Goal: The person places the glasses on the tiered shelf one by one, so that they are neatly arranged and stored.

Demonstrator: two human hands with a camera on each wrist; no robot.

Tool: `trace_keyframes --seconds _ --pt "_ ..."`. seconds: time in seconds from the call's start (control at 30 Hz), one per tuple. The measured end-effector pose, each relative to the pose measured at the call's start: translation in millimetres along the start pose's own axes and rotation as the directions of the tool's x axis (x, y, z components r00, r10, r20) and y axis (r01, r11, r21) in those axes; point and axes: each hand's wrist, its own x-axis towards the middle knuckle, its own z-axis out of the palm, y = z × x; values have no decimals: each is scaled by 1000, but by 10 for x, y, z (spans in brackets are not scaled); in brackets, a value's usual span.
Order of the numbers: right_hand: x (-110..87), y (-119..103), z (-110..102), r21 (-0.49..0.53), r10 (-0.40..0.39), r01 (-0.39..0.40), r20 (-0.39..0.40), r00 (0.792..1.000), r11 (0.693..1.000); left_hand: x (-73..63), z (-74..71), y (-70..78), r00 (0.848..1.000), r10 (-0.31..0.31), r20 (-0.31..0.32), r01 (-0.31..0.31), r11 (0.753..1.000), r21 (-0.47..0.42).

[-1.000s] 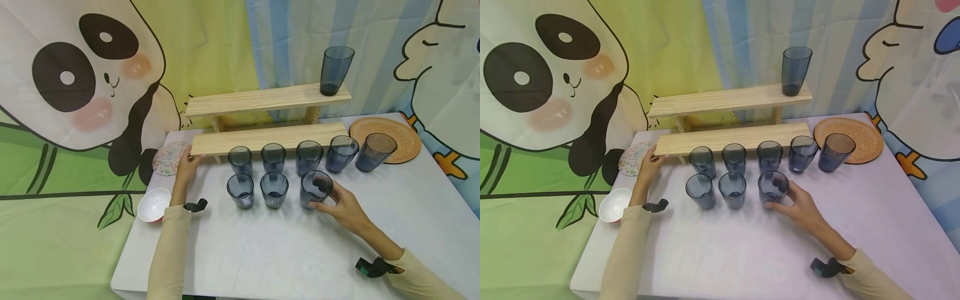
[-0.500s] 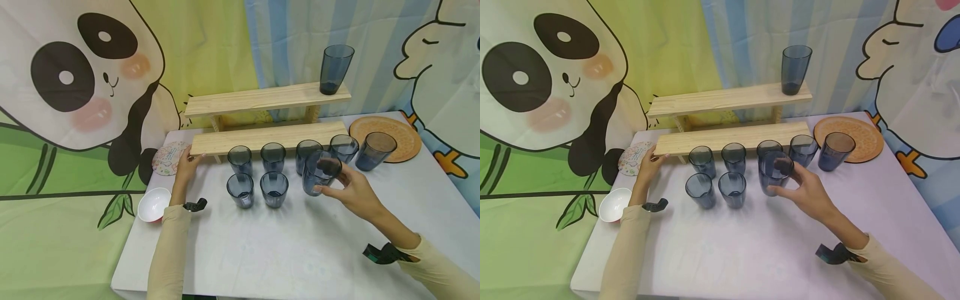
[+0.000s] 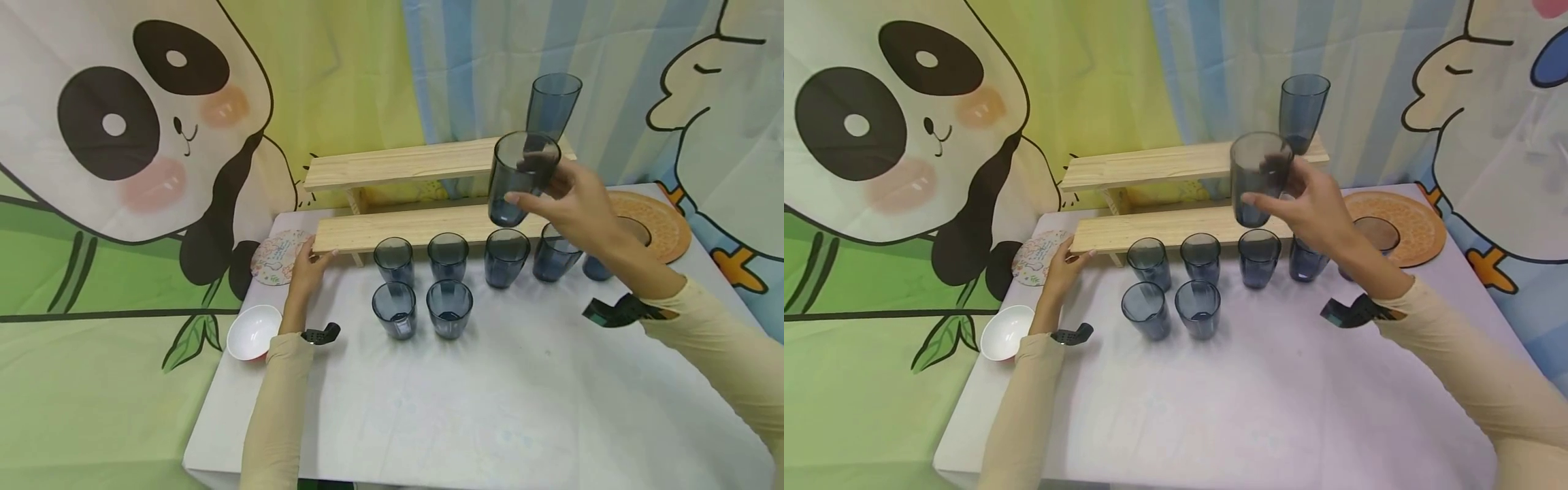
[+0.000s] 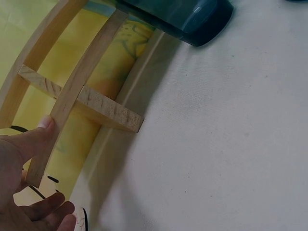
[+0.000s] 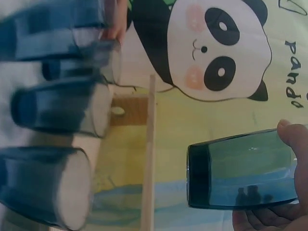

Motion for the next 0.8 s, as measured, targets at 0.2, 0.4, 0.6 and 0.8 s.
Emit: trace_keyframes --seconds 0.2,0.4,0.6,0.8 --pt "578 -30 -13 -45 29 -32 -53 998 998 4 -1 7 1000 -1 3 1 1000 -4" --pt "1017 41 45 -70 74 -81 -97 993 994 5 -4 8 1000 4 -2 -4 1000 -2" --pt "1314 189 128 -99 151 -166 -143 978 981 -12 -2 25 1000 18 0 -18 1000 -6" --pt "1484 310 208 -145 212 -236 -164 963 961 -16 -4 24 1000 24 1 -24 1000 -14"
